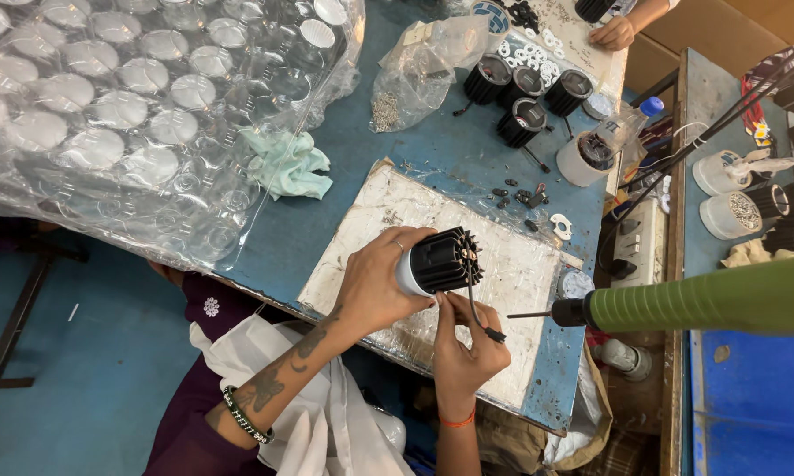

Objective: The person assembles LED light fixtures by inserting a white diffuser into a black heat sink, securing it with a screwdriver, and attaching wires. The person repeats this process for multiple units, placing finished items into a blue bin.

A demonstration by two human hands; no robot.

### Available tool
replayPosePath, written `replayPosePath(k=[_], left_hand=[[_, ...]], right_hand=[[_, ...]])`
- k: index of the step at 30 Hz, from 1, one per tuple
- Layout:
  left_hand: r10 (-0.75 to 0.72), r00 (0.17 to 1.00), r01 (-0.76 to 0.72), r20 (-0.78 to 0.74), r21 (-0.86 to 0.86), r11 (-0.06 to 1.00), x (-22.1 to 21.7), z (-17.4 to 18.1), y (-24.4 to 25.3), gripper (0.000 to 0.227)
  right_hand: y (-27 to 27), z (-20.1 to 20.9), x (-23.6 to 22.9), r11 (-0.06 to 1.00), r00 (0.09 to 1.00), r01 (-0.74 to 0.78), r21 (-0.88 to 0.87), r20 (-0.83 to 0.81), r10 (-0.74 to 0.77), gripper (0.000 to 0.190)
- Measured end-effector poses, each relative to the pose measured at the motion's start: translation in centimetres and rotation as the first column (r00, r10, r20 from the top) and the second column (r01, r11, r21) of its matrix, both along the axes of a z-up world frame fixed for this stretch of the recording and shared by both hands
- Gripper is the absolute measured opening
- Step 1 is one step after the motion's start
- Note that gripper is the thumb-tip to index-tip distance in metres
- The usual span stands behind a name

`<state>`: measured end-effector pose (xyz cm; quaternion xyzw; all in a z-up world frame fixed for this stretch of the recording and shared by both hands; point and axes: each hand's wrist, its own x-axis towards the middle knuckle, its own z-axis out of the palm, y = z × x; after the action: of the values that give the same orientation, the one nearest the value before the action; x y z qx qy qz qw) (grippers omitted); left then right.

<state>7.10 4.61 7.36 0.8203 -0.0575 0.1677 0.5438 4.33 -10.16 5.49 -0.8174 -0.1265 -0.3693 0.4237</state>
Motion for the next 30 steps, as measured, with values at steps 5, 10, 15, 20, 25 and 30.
replayPosePath(k=[5,10,15,20,25,30], left_hand=[[-0.002,1.0,0.004,-0.03,0.059,0.998,-0.1,0.1,0.2,0.081],[-0.016,0.997,0.023,-0.07,0.104,0.994,-0.1,0.0,0.4,0.079],[0.017,0.999,-0.012,-0.046,0.108,0.994,-0.2,-0.1,0.3,0.077],[0.043,0.996,-0.034,-0.073,0.127,0.991,0.0,-0.2,0.3,0.082],[0.036,0.986,-0.016,-0.163,0.125,0.992,0.0,-0.2,0.4,0.085],[0.056,0.988,-0.032,-0.143,0.162,0.986,0.1,-0.2,0.2,0.084]], right_hand=[[-0.4,0.1,0.1,0.989,0.996,-0.002,-0.146,0.091,0.015,0.018],[-0.8,0.3,0.2,0.963,0.993,0.022,-0.27,0.121,0.012,0.018],[-0.8,0.0,0.3,0.938,0.977,0.041,-0.343,0.213,0.035,0.018],[-0.6,-0.8,0.7,0.946,0.972,0.078,-0.313,0.236,-0.002,0.016],[-1.0,-1.0,1.2,0.993,0.993,0.073,-0.092,0.103,-0.064,0.013],[-0.8,-1.0,0.5,0.993,0.999,-0.053,-0.109,-0.012,0.052,0.016]])
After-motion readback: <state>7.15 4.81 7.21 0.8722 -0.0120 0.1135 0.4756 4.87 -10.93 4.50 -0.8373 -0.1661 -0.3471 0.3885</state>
